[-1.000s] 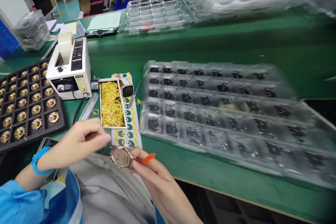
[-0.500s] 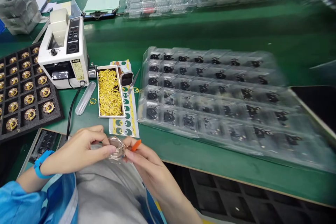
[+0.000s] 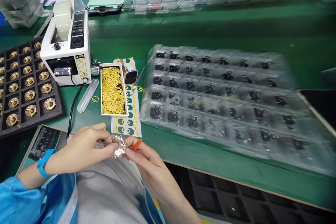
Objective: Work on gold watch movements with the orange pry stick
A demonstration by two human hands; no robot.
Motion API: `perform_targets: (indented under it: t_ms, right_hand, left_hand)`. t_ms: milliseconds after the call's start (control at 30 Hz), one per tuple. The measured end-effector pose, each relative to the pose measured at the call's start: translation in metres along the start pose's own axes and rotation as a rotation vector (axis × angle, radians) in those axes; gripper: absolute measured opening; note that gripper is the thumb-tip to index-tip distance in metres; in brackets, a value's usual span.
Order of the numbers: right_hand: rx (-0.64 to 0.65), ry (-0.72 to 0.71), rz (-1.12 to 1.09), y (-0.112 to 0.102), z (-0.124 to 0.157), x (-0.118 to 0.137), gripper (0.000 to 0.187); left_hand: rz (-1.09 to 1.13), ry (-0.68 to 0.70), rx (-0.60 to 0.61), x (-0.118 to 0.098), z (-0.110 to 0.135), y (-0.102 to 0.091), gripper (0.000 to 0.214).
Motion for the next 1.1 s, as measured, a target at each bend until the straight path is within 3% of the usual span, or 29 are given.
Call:
perform_targets:
  t_ms: [133,200,333,400,467,600,700,933,1033,1100]
  right_hand:
    - [-0.026,-0.017,0.003,-0.003,0.001,0.0,0.038]
    - [-0.047,-0.023,0.003,-0.005,0.001,0.002,0.04]
    - [-0.067,-0.007,0.019,-0.009,0.0,0.006,0.043]
    - [-0.059,-0.006,0.022,-0.008,-0.001,0.005,0.043]
    - [-0.044,-0.004,0.014,-0.007,-0.001,0.002,0.041]
    - [-0.033,-0.001,-0.058,-0.006,0.002,-0.004,0.038]
    - [-0.044,0.07,-0.146,-0.006,0.006,-0.007,0.033]
    - [-0.035,0.208,-0.295,0.009,0.014,-0.002,0.039]
    - [-0.012,0.138,-0.145,0.0,0.0,0.019,0.041]
    - [0.008,-0.068,0.103,-0.015,-0.025,0.048,0.039]
  left_hand:
    - [-0.204,-0.002,-0.142,0.001,0.005,-0.003,0.029]
    - [-0.28,0.009,-0.287,0.004,0.008,-0.013,0.03]
    - [-0.153,0.168,-0.58,0.006,0.015,-0.032,0.016]
    - [0.01,0.295,-0.565,0.004,0.015,-0.029,0.01]
    - [0.159,0.376,-0.454,0.001,0.011,-0.017,0.009]
    - [0.4,0.412,-0.223,0.0,-0.004,0.014,0.006]
    - [0.522,0.441,-0.166,0.002,-0.011,0.027,0.007]
    - [0.572,0.646,-0.263,-0.002,0.0,0.028,0.048]
    - [0.57,0.616,-0.375,0.008,0.005,0.018,0.033]
    - [0.506,0.502,-0.52,0.024,0.008,0.007,0.017]
Point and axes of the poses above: each hand's wrist, its own z-axis away from the middle knuckle, its own y-axis out of the palm, x = y × z, the point moved 5 cm from there along -z, towards the middle knuckle, and after that the axes turned 11 degrees about -y, right-handed, at the moved point
